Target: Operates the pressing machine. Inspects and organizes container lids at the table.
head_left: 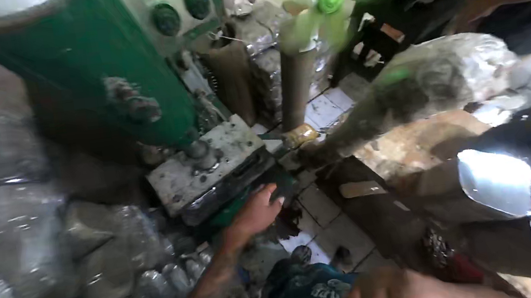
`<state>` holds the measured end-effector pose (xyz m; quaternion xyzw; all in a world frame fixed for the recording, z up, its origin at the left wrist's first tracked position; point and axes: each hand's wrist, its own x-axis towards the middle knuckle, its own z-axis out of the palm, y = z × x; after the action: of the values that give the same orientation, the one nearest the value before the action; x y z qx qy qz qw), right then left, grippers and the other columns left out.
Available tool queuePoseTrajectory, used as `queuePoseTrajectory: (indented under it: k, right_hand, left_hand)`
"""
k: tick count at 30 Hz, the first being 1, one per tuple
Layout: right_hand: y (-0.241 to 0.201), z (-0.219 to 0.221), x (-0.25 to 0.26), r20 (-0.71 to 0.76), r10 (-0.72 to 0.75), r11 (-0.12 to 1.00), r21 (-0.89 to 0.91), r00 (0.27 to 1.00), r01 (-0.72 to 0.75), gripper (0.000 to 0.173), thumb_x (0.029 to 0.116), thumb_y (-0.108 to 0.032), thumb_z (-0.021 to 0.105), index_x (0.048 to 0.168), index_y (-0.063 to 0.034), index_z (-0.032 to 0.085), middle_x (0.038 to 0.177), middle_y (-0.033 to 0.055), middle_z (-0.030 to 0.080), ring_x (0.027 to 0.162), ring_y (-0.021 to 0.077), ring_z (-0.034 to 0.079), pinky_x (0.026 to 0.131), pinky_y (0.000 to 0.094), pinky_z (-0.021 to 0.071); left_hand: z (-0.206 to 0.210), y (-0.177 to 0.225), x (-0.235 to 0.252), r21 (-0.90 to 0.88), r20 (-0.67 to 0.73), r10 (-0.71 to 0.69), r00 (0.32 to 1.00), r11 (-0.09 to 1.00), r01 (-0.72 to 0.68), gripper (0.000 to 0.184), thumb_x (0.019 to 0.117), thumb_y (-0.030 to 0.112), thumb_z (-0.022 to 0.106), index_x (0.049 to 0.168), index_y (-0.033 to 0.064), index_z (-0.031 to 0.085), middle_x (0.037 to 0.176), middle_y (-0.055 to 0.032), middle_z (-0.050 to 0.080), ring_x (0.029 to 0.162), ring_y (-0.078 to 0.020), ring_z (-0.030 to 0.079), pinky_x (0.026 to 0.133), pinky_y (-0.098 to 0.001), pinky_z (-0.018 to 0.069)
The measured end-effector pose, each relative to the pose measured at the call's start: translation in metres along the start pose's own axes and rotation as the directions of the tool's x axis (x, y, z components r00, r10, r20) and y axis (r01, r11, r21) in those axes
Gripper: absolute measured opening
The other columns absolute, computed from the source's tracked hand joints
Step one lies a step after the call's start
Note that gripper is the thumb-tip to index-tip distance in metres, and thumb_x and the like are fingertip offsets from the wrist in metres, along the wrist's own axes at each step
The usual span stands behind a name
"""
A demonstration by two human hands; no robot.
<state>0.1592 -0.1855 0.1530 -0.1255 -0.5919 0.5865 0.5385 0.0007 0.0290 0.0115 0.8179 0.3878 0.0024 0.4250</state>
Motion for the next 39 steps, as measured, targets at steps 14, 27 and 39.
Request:
queuePoseTrajectory:
  k: [14,27,39]
  right_hand:
    - [0.135,-0.080,-0.292,-0.730,0.679,-0.027,0.071,-0.071,-0.997,0.036,0.1045,-0.034,0.058,0.125,-0.0075,0.071,0.119,0.0186,0.072,0.113,0.0329,0.068,0.103,0.0564,0.0501]
    - [0.135,-0.088,-0.298,-0.771,0.635,0.015,0.062,-0.039,-0.998,0.039,0.1029,-0.041,0.059,0.126,-0.0116,0.071,0.120,0.0160,0.072,0.113,0.0314,0.068,0.104,0.0573,0.0504]
    - [0.130,-0.080,-0.303,-0.786,0.617,0.072,0.110,-0.042,-0.991,0.042,0.1048,-0.039,0.056,0.133,-0.0111,0.067,0.125,0.0194,0.069,0.119,0.0357,0.064,0.106,0.0592,0.0468]
  left_hand:
    - [-0.022,-0.015,0.070,0.120,-0.068,-0.334,0.940,0.933,0.340,0.062,0.1021,0.050,0.055,0.136,-0.0012,0.056,0.122,-0.0255,0.066,0.115,-0.0409,0.065,0.098,-0.0628,0.0502]
    - [-0.008,-0.039,0.092,0.418,-0.171,-0.195,0.966,0.873,0.250,0.070,0.0968,0.050,0.059,0.144,-0.0012,0.051,0.139,-0.0266,0.058,0.128,-0.0448,0.057,0.104,-0.0655,0.0455]
    - [-0.021,-0.055,0.032,0.398,-0.041,0.082,0.996,0.916,-0.059,0.061,0.1079,0.048,0.041,0.111,-0.0048,0.071,0.109,-0.0297,0.069,0.110,-0.0470,0.065,0.102,-0.0670,0.0446]
